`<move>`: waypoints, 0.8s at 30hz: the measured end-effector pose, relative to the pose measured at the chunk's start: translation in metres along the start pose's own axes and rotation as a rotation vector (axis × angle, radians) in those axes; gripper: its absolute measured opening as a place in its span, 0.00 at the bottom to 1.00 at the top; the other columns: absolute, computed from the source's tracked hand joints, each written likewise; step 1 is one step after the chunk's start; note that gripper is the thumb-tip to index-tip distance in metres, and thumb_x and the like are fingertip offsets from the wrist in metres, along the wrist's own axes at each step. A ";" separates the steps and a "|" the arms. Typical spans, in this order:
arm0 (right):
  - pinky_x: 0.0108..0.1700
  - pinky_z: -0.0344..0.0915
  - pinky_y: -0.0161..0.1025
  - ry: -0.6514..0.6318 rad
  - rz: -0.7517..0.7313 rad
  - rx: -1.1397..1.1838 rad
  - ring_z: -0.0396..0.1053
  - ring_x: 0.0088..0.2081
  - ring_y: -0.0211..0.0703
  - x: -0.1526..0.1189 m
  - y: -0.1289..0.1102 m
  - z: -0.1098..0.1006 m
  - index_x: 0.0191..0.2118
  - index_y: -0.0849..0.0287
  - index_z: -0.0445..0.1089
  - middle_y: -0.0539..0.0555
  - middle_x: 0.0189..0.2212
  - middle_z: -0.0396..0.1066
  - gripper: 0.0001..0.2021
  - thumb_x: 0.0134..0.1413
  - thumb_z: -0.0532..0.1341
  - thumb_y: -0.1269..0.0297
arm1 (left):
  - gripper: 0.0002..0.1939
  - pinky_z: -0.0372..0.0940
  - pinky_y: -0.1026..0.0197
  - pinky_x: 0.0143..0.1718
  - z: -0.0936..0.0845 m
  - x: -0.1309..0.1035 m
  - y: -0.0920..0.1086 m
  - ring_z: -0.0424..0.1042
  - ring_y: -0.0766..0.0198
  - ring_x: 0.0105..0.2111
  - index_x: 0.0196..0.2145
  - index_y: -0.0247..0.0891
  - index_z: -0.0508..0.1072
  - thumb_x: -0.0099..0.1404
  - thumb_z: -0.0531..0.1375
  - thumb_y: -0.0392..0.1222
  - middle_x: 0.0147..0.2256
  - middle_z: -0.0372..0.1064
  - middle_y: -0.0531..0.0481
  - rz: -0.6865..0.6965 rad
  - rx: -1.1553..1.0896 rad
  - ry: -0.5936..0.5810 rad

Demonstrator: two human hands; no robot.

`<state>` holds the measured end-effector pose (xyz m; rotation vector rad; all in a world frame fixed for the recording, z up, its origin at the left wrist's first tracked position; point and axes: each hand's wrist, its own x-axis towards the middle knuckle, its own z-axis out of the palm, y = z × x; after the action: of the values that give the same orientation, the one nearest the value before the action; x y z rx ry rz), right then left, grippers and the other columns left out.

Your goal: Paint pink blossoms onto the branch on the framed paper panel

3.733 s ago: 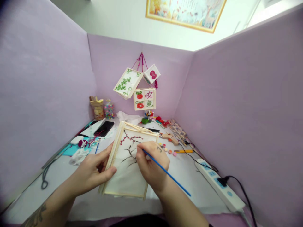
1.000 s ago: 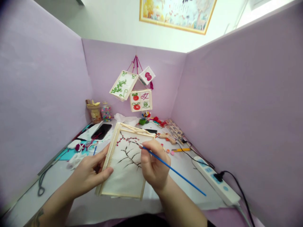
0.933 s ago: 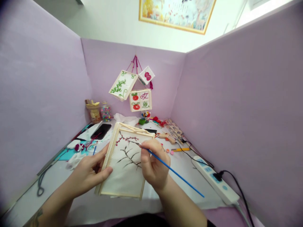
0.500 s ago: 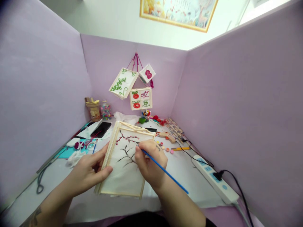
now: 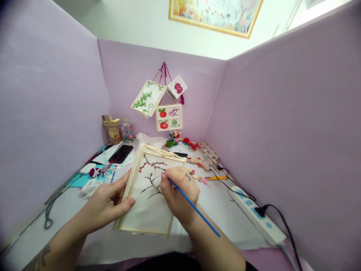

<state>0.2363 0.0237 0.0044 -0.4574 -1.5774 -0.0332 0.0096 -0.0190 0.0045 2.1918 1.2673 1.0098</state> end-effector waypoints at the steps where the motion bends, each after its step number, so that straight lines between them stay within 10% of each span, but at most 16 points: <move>1: 0.37 0.73 0.40 -0.003 -0.001 0.001 0.74 0.33 0.41 0.000 0.000 0.000 0.42 0.54 0.70 0.50 0.30 0.75 0.11 0.57 0.62 0.77 | 0.37 0.54 0.69 0.21 0.000 0.000 0.000 0.56 0.71 0.20 0.70 0.36 0.55 0.67 0.58 0.46 0.22 0.51 0.63 0.001 0.000 0.001; 24: 0.37 0.72 0.40 0.014 0.004 0.015 0.74 0.34 0.41 0.000 0.001 0.001 0.42 0.55 0.70 0.50 0.31 0.73 0.11 0.57 0.61 0.78 | 0.37 0.55 0.70 0.21 0.001 -0.001 -0.001 0.56 0.71 0.20 0.71 0.38 0.54 0.67 0.58 0.45 0.22 0.51 0.63 -0.007 -0.005 0.004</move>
<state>0.2355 0.0248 0.0037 -0.4477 -1.5614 -0.0210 0.0096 -0.0191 0.0030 2.1807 1.2727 1.0142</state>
